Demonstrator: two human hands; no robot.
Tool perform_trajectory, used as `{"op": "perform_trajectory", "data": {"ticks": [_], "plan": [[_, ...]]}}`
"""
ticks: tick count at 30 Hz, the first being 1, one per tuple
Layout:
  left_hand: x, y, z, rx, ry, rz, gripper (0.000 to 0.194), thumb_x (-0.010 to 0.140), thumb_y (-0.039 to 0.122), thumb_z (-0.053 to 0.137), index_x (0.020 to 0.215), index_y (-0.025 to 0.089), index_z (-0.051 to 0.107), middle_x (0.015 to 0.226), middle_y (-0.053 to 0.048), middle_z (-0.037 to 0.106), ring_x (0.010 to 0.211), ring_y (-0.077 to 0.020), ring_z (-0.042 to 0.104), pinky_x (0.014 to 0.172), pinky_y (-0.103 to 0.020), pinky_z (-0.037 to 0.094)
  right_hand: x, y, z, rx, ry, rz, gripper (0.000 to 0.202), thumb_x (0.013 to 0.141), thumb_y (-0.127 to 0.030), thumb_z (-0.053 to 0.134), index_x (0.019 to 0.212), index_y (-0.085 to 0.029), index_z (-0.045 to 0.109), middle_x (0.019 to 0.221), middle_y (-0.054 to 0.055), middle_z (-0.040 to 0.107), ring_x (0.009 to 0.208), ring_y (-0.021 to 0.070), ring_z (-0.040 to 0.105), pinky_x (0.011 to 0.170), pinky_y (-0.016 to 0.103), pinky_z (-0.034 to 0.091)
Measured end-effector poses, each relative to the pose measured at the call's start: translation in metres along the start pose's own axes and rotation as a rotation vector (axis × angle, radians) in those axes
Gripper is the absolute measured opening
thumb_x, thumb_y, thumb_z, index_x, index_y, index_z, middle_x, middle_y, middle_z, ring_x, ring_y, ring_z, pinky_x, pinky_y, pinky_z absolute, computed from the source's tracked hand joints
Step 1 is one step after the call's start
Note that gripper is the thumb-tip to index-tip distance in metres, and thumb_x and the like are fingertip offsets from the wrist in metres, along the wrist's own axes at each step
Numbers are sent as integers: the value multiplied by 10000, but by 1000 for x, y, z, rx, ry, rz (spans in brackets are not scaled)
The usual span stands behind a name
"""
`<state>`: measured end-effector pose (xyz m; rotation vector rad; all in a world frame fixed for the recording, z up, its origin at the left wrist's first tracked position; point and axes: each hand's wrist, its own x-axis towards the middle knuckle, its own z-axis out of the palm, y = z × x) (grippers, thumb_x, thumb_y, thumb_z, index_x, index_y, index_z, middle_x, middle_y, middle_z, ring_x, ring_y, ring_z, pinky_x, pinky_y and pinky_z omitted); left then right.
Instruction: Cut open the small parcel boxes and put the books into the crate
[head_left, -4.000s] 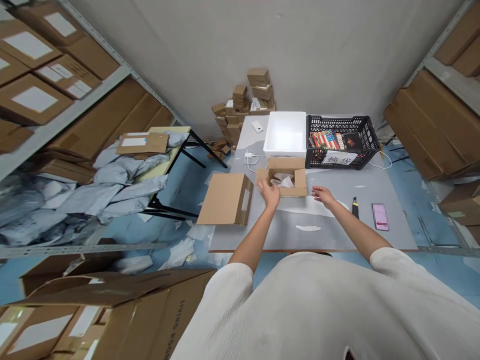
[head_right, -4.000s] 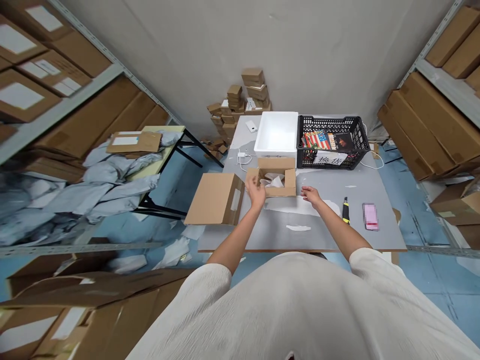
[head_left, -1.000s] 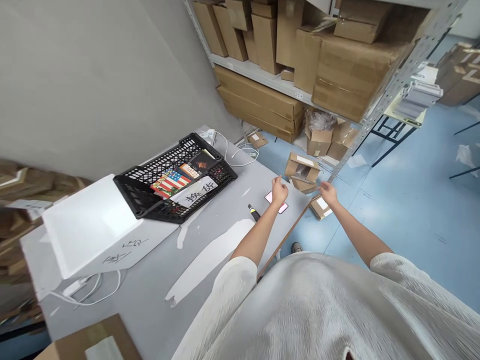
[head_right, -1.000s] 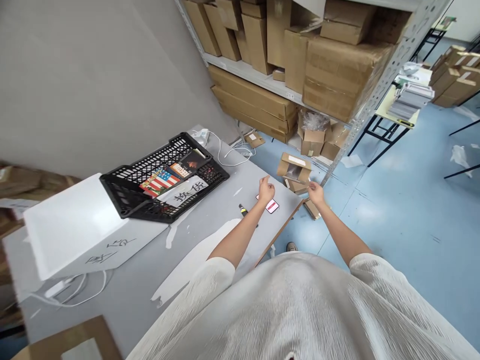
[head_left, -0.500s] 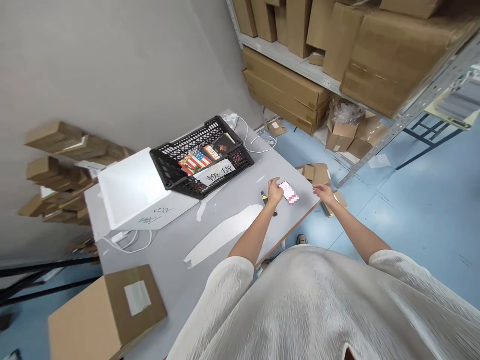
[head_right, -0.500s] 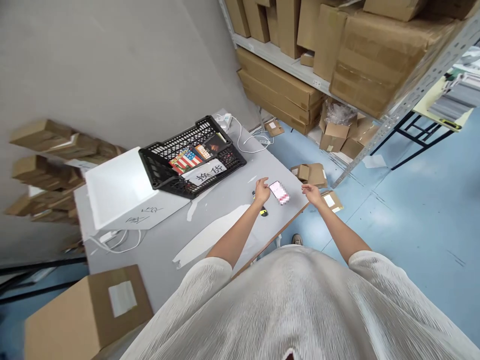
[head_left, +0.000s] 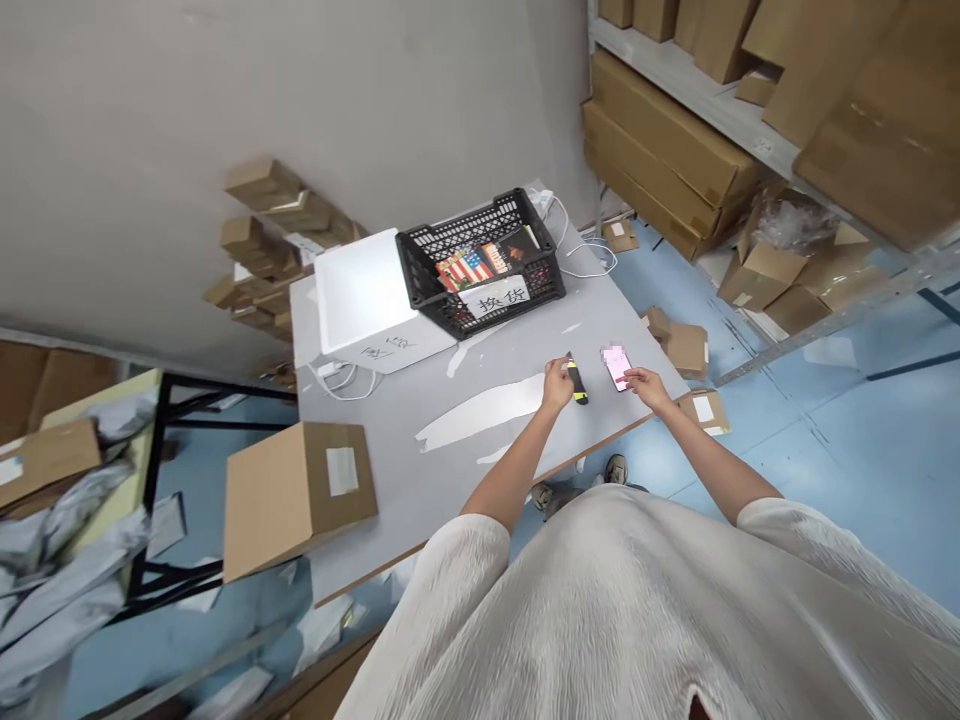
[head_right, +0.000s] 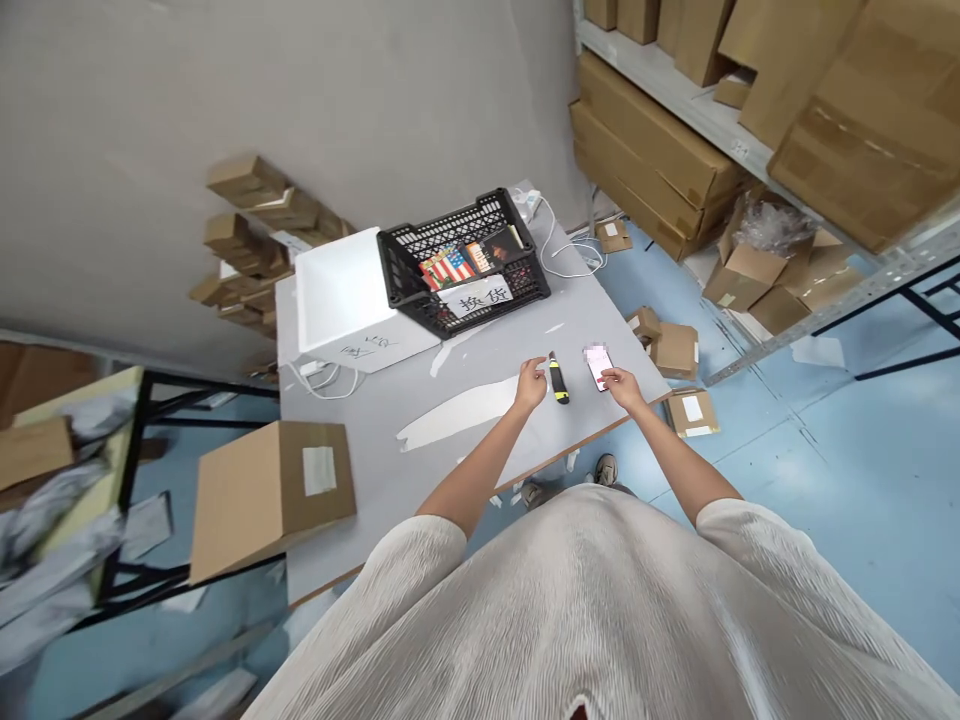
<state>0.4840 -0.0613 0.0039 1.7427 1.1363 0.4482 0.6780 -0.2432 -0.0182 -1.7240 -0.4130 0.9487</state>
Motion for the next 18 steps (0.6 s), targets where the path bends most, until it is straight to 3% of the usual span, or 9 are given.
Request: {"op": "perform_trajectory", "data": {"ticks": [6,10,18], "plan": [[-19,-25,-46,-33,74,-17,531,861,20,543,1310,236,724,1435,-135,616,1239,-255,688,1185,-462,534,-3,-14,52,-45,-65,15,190,760,-267,727,940,-219,767,971,66,831,843,217,770,857,403,625],[-35,-42,-84,-60,105,-32,468,908,62,553,1313,225,721,1462,-140,604,1127,-238,718,1132,-455,559,-8,-25,96,-93,-115,-21,182,766,-277,732,935,-223,773,972,70,837,850,232,784,820,402,642],[-79,-95,-194,-75,228,-60,434,973,128,587,1386,215,687,1483,-152,630,1164,-247,730,1110,-430,563,-41,-41,226,-147,-255,-73,212,747,-291,724,940,-221,776,974,73,839,832,221,774,807,381,631]]}}
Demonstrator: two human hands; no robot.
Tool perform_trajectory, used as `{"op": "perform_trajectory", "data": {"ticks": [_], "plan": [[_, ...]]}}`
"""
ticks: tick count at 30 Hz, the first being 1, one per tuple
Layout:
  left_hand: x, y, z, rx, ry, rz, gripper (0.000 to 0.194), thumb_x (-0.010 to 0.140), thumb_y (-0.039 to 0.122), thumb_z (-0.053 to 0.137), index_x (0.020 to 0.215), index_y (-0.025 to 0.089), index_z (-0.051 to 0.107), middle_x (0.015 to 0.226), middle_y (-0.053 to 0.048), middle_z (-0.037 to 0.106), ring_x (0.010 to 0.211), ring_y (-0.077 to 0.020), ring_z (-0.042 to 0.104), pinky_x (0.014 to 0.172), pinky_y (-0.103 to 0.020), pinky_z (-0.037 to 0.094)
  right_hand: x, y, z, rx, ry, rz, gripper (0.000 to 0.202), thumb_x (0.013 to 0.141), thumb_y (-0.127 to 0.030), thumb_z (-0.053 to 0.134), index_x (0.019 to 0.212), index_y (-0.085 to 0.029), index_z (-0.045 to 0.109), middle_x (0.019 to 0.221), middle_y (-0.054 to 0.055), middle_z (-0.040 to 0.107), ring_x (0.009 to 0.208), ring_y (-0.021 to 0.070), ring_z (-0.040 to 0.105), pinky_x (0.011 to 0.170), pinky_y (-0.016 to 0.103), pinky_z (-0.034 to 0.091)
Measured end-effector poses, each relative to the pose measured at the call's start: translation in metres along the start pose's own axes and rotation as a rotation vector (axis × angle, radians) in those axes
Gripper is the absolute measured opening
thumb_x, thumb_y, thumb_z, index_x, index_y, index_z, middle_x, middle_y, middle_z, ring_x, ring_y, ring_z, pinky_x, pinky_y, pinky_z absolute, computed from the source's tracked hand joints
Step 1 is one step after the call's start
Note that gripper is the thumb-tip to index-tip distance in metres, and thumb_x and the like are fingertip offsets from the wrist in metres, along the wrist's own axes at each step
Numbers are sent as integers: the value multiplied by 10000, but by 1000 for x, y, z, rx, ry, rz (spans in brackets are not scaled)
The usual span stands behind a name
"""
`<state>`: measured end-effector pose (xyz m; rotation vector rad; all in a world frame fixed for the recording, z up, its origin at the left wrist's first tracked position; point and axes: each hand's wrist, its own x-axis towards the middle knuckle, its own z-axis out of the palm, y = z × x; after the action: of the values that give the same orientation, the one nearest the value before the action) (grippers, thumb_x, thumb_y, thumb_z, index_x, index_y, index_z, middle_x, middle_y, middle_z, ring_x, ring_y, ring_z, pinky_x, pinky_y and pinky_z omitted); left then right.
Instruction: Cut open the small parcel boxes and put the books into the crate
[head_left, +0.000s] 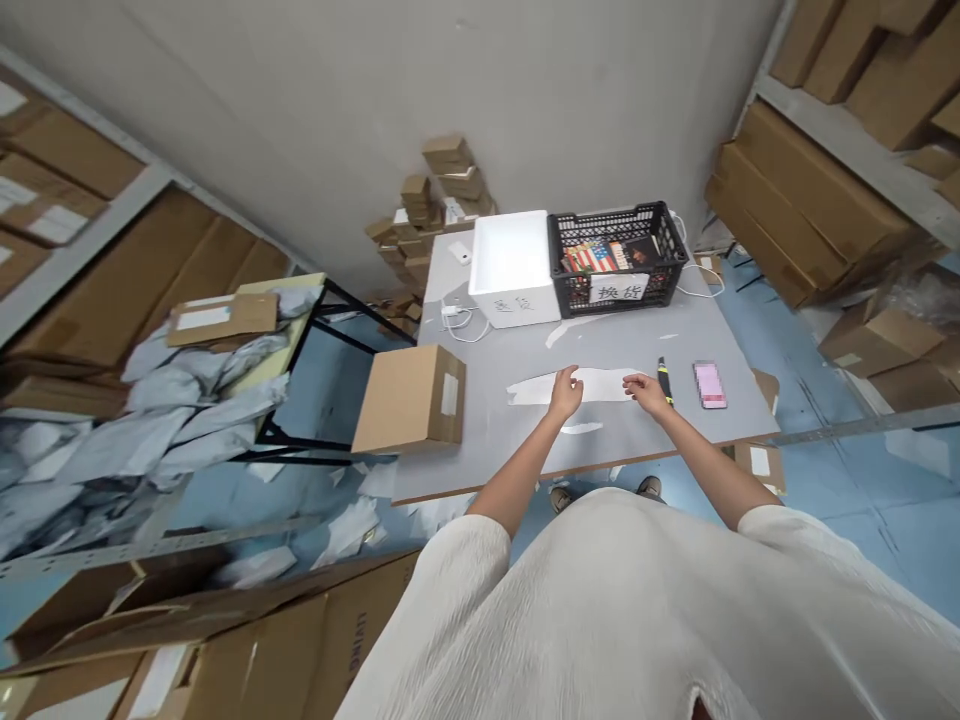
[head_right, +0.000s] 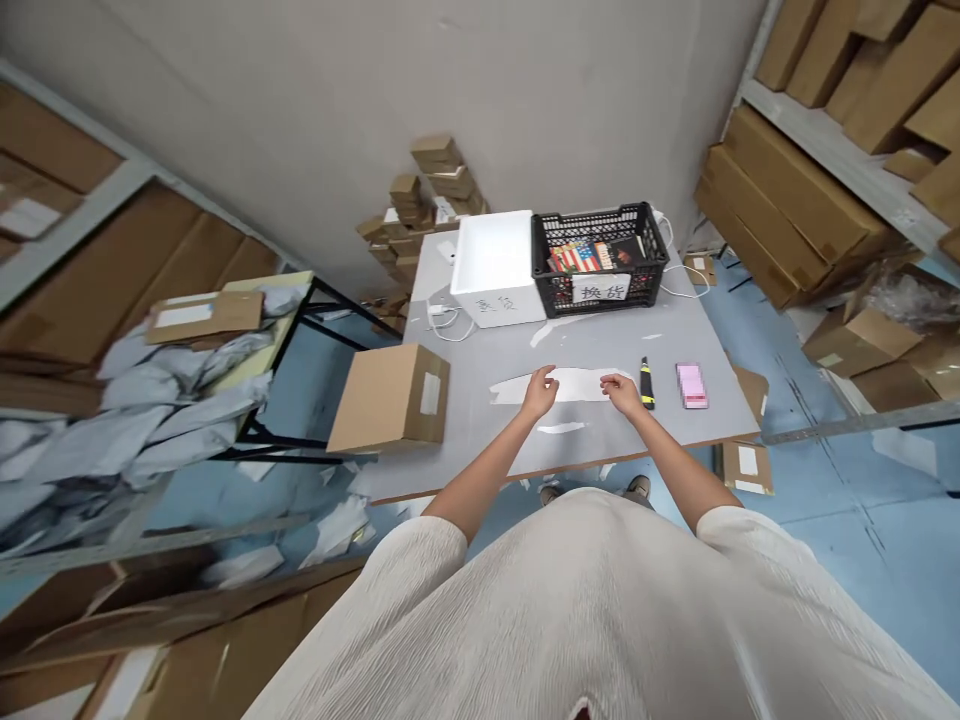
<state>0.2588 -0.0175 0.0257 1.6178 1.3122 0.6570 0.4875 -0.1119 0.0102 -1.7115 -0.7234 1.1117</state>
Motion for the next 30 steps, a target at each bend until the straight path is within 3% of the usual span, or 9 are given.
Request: {"op": "perform_trajectory", "data": {"ticks": [7,13,18,21,24,30], "plan": [[-18,-65,-115,-36,163,-63,369,1018,214,611,1374,216,705,1453,-147,671,1172,-260,726,1128,-445,548,-6,-19,132,-102,-146,-49,221,768,-291,691,958,-232,787,1013,64,827,879,236,780,862,414,629],[-49,-123,-209,-10,310,-136,391,1001,185,581,1377,190,688,1448,-163,663,1131,-250,725,1130,-446,550,-19,-29,246,-195,-333,-77,186,805,-285,673,951,-232,776,1019,53,821,859,221,779,873,405,630],[-73,-155,-278,127,397,-14,430,990,165,548,1400,208,667,1408,-147,658,1283,-274,672,1194,-452,519,-28,-39,325,-296,-494,-92,203,839,-246,673,1011,-217,777,1063,64,820,897,210,792,919,388,631],[-82,-167,-311,225,437,12,450,983,152,540,1411,222,658,1426,-146,650,1403,-288,603,1251,-461,471,-31,-42,364,-350,-561,-113,204,854,-220,663,1020,-208,781,1073,71,816,895,208,792,938,404,638],[-85,-178,-338,309,497,-92,485,959,143,562,1430,224,647,1498,-162,617,1467,-320,555,1286,-503,425,-33,-45,398,-381,-597,-133,233,863,-199,654,1052,-205,791,1137,83,818,947,215,792,983,435,642],[-80,-196,-367,360,601,-379,667,922,220,654,1574,223,518,1738,-184,406,1641,-389,348,1336,-601,309,-34,-48,432,-380,-650,-174,473,852,-212,730,1324,-219,767,1428,126,752,1088,242,790,1105,498,606]]}}
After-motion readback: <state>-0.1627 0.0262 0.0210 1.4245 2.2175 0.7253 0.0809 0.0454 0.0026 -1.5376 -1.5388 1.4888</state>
